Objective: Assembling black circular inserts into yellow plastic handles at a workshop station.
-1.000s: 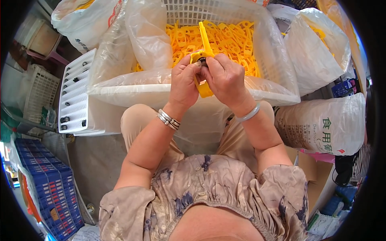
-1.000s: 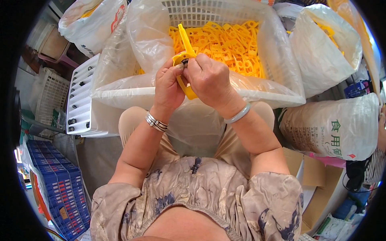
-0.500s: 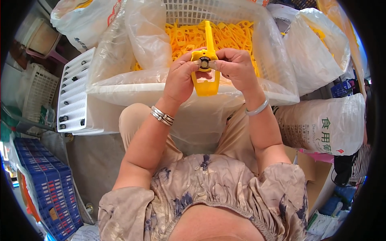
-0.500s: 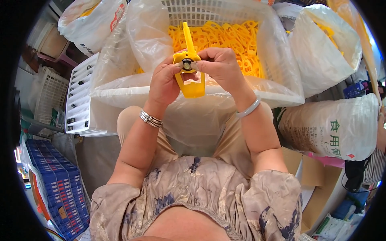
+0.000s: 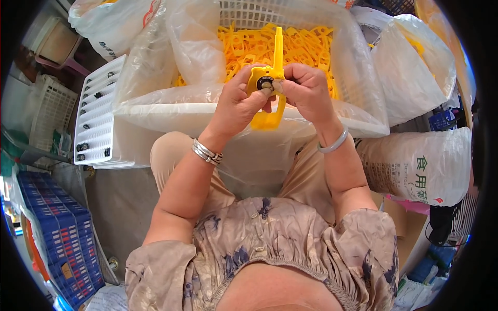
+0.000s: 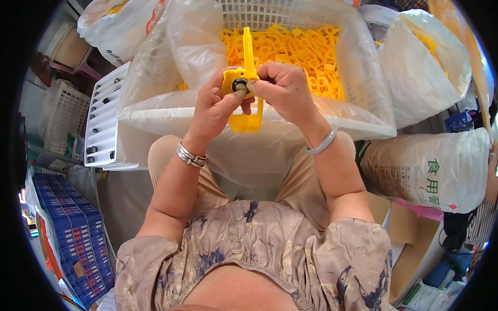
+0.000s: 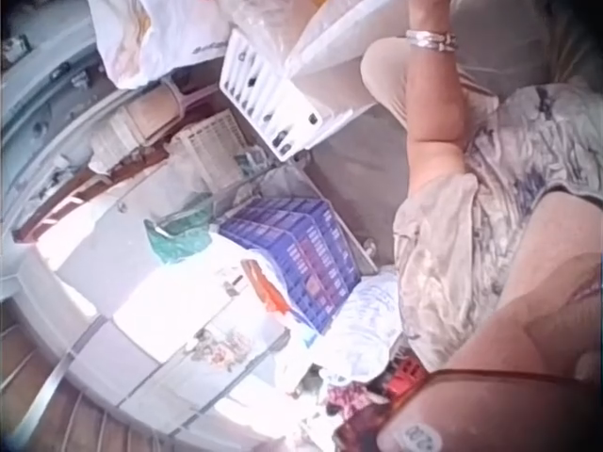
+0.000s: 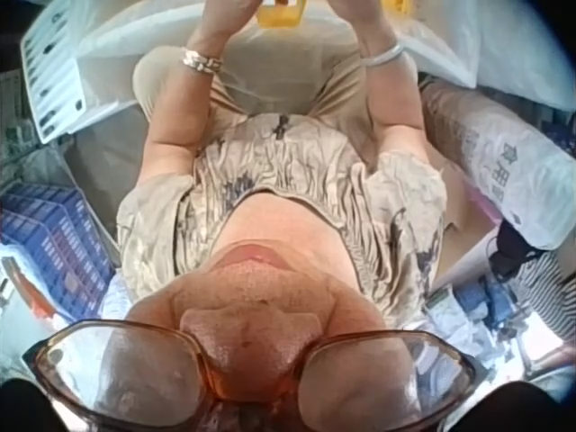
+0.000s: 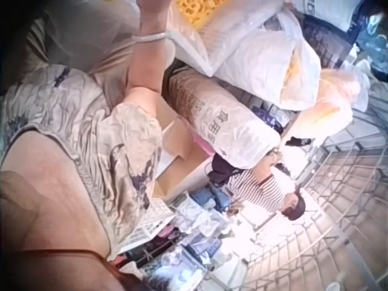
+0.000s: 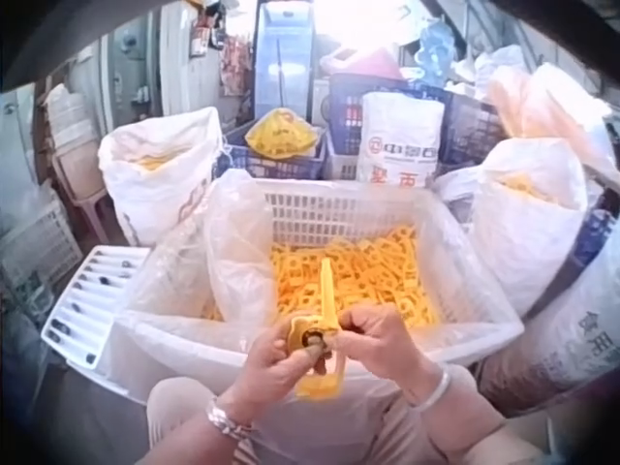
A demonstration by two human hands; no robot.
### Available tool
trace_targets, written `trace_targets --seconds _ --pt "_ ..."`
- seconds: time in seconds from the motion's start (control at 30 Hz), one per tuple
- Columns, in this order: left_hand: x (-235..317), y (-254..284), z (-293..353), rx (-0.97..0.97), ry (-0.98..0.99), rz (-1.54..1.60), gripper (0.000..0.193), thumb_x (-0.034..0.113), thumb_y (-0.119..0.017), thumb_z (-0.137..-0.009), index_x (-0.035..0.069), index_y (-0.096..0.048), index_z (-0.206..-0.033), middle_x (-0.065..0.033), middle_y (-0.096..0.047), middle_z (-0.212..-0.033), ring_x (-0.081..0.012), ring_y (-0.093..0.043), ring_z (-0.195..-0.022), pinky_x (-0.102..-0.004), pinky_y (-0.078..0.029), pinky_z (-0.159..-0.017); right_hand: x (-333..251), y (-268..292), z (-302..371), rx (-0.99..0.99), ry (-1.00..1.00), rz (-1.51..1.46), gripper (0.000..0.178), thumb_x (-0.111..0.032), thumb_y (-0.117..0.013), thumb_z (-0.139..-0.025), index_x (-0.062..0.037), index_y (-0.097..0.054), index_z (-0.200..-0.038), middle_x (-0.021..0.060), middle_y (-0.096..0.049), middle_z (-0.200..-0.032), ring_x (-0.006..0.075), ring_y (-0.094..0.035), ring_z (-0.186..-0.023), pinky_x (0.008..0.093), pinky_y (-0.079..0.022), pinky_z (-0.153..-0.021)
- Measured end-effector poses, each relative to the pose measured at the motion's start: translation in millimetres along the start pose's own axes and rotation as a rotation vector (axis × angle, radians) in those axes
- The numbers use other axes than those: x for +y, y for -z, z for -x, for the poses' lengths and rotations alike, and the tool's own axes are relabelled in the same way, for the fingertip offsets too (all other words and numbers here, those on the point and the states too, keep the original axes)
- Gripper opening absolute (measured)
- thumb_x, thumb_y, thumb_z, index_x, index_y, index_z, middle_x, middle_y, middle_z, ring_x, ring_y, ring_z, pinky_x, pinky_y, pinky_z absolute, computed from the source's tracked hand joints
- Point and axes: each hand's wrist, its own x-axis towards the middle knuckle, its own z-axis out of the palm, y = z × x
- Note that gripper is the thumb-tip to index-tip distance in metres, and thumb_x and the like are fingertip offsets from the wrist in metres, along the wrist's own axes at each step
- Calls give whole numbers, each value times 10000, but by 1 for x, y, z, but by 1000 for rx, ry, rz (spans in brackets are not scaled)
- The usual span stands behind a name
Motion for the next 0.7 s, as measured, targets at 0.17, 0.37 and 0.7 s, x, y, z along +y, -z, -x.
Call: trace_targets --seconds 0.17,0.37,0.7 --pt "6 6 -1 44 -33 19 295 -7 -488 -811 11 -444 -1102 -55 -548 -875 -88 -535 -700 -209 -470 -573 -4 -9 -6 -9 48 12 81 -52 -540 -771 20 -577 -763 -26 -488 -579 8 -374 -458 156 -287 -403" --pt "10 25 -5 -4 -111 64 692 61 -590 -799 71 -183 -1359 -76 -488 -1039 -95 -490 -890 -247 -441 -741 -4 -2 -3 264 217 310 51 -31 -560 -779 17 -564 -764 -26 -486 -587 29 -391 -470 177 -309 -415" --pt "36 61 3 500 54 88 406 94 -552 -798 11 -443 -1180 -35 -535 -904 -92 -513 -757 -229 -433 -645 -169 -98 -228 401 1042 1788 118 -145 -541 -803 -33 -574 -802 126 -543 -667 281 -524 -596 329 -432 -533"
